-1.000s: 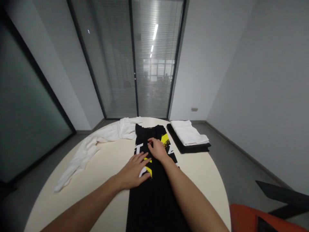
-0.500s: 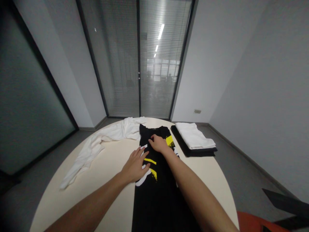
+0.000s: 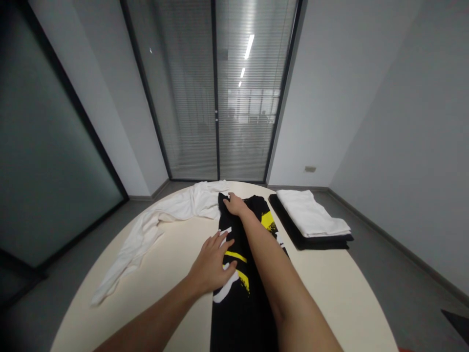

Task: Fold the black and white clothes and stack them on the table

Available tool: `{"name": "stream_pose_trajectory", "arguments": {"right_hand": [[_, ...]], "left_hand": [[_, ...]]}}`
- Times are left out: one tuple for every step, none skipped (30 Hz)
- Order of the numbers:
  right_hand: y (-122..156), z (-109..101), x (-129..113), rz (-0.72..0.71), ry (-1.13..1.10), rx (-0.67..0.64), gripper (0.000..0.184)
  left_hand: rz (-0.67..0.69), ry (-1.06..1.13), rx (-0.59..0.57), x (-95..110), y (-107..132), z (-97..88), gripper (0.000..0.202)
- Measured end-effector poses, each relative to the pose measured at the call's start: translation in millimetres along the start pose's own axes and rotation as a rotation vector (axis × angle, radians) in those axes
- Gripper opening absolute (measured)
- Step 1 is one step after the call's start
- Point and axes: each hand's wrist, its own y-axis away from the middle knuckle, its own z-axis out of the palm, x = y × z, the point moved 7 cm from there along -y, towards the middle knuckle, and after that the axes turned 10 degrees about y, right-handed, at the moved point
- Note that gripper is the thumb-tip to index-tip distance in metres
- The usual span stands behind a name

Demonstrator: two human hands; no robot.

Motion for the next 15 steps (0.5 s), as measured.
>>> {"name": "stream_pose_trajectory", "arguments": {"right_hand": [[-4, 2, 1, 0.003, -0.021, 0.002, 0.056], [-8, 5, 2, 0.009, -0.043, 0.007, 0.056], [-12, 6, 3, 0.016, -0.064, 0.014, 0.054], [-16, 7, 4, 0.025, -0.085, 0.023, 0.050], [-20, 8, 5, 0.036, -0.106, 0.032, 0.043], [-24, 8, 6, 0.049, -0.127, 0.043, 0.037], [-28, 8, 8, 0.064, -0.149, 0.055, 0.030], [-32, 8, 10, 0.080, -0.173, 0.066, 0.026], [-35, 7, 12, 0.097, -0.197, 0.077, 0.023], [-39, 7, 14, 0.115, -0.223, 0.086, 0.021], [-42, 6, 16, 0.131, -0.249, 0.096, 0.020], [-45, 5, 19, 0.145, -0.276, 0.107, 0.020], [-48, 3, 21, 0.158, -0.302, 0.119, 0.019], [-50, 2, 23, 0.169, -0.327, 0.134, 0.020], [-51, 1, 25, 0.176, -0.350, 0.150, 0.021]], "left_hand": [[-0.001, 0.001, -0.002, 0, 0, 0.1, 0.063], [-0.001, 0.002, -0.005, 0, -1, 0.3, 0.063], [-0.001, 0.003, -0.009, 0, -1, 0.4, 0.064], [-0.002, 0.004, -0.012, 0, -1, 0.5, 0.064], [-0.003, 0.005, -0.016, 0, -2, 0.5, 0.064], [-0.005, 0.006, -0.021, 0, -2, 0.6, 0.064], [-0.009, 0.008, -0.025, 0, -2, 0.6, 0.064], [-0.011, 0.009, -0.030, 0, -3, 0.7, 0.063], [-0.013, 0.011, -0.035, 0, -3, 0.8, 0.063], [-0.014, 0.013, -0.037, 0, -3, 0.9, 0.063], [-0.015, 0.014, -0.039, 1, -3, 1.0, 0.064], [-0.016, 0.014, -0.039, 0, -3, 1.2, 0.064], [-0.016, 0.012, -0.040, 0, -3, 1.6, 0.064], [-0.018, 0.010, -0.041, 0, -3, 2.1, 0.065], [-0.019, 0.008, -0.042, 0, -3, 2.6, 0.065]]}}
